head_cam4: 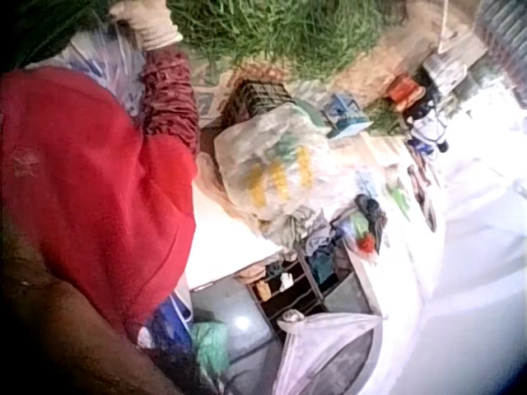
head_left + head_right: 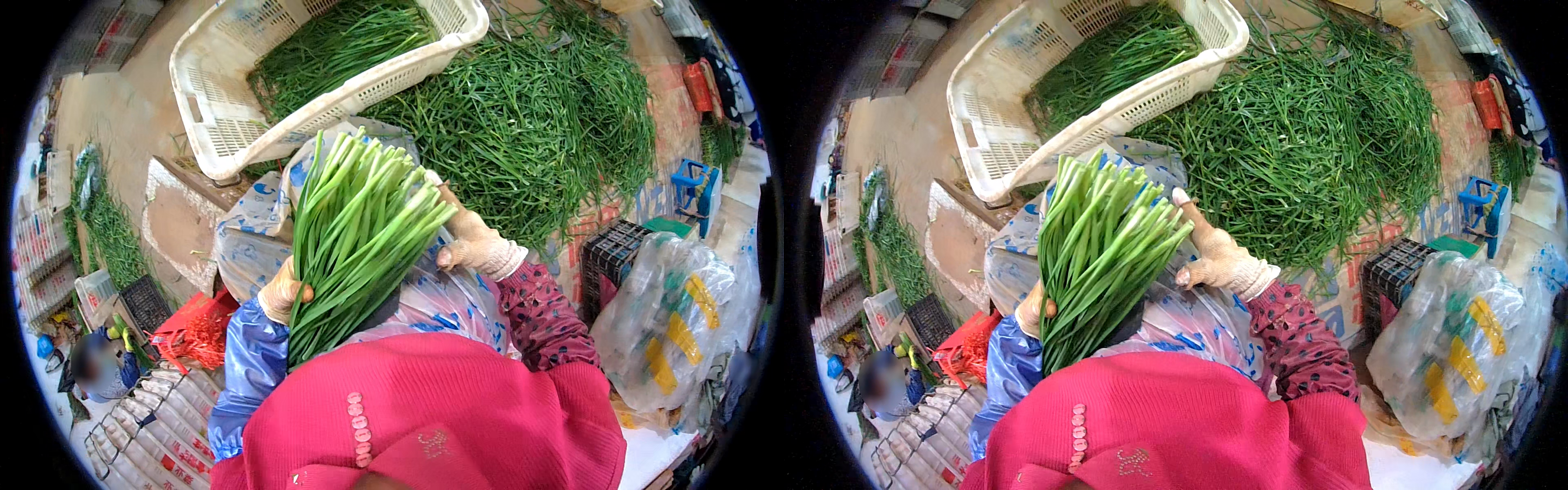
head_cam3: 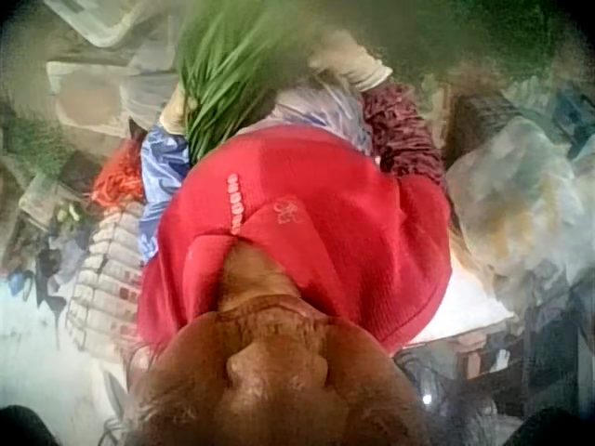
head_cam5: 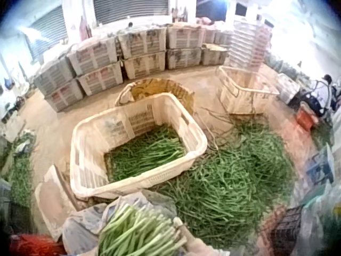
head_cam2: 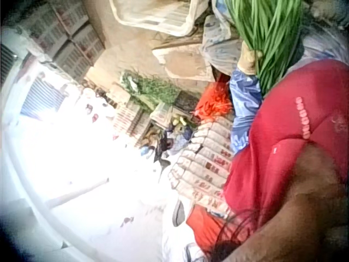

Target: The person sorts through green leeks, removes yellowed or damaged leaves by hand, and bundles them together using red ties on a small stool.

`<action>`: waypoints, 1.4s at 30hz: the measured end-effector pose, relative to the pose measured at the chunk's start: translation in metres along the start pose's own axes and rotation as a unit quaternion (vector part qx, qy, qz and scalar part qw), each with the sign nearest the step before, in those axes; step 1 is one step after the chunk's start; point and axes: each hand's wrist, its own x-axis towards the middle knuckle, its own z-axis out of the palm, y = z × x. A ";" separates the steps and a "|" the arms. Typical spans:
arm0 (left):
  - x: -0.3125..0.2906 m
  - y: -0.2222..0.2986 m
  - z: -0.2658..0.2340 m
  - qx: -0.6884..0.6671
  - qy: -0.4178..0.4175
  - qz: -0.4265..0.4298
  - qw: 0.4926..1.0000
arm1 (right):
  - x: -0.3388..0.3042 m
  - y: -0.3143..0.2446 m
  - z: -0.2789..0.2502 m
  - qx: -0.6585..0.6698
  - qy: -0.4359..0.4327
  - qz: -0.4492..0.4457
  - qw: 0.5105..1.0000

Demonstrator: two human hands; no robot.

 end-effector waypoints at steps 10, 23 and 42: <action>0.001 -0.001 0.010 0.039 -0.013 0.036 0.999 | 0.037 -0.116 -0.003 -0.047 0.167 -0.134 0.976; -0.009 -0.014 0.007 0.010 0.007 0.045 0.999 | 0.043 -0.131 0.021 -0.403 0.048 -0.102 0.908; 0.002 -0.044 -0.046 0.057 -0.002 0.040 0.998 | 0.018 -0.095 -0.051 -0.205 0.229 0.003 0.952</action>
